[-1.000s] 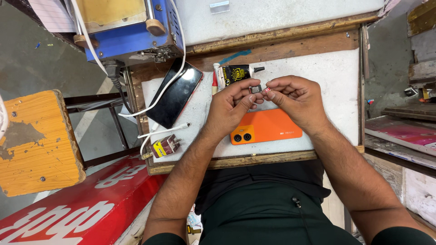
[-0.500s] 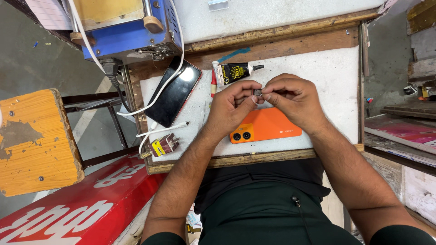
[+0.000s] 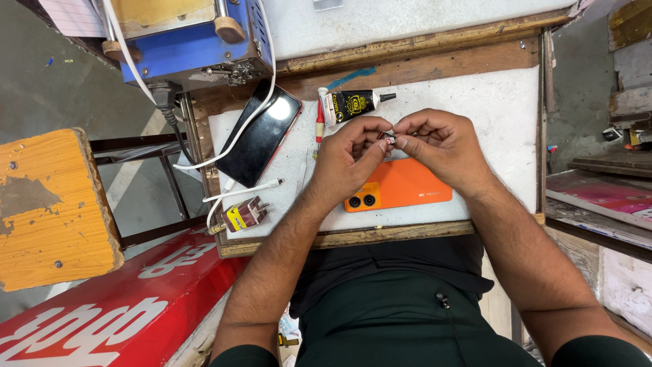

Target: The person uses a red-handled screwdriver to tighten screws on the internal frame of a disassembled smartphone. They then apply adhesive from a tube along the phone's edge, attach an orange back cover, and insert a SIM card tray.

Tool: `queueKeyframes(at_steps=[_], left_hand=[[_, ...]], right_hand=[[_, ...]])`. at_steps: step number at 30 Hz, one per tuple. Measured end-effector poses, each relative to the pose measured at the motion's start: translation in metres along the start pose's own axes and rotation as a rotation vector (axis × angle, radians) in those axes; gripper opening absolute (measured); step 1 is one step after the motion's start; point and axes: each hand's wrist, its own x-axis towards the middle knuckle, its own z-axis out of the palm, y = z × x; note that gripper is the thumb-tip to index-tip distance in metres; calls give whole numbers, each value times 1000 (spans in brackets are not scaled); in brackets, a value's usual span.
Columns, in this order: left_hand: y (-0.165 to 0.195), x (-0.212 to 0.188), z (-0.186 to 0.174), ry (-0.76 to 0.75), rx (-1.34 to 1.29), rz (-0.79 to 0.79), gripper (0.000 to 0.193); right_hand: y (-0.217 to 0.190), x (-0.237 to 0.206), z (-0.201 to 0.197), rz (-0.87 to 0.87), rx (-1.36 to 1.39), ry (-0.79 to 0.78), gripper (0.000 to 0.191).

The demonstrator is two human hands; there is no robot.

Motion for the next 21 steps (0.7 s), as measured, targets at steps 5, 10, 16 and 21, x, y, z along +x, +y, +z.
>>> queueKeyframes(at_steps=[5, 10, 16, 21], left_hand=[[4, -1, 3, 39, 108, 11, 29], [8, -2, 9, 92, 207, 49, 27], [11, -4, 12, 155, 375, 217, 24], [14, -4, 14, 150, 406, 245, 27]], right_hand=[[3, -1, 0, -38, -47, 2, 16], [4, -2, 1, -71, -79, 7, 18], [0, -1, 2, -77, -88, 9, 22], [-3, -1, 3, -74, -101, 6, 28]])
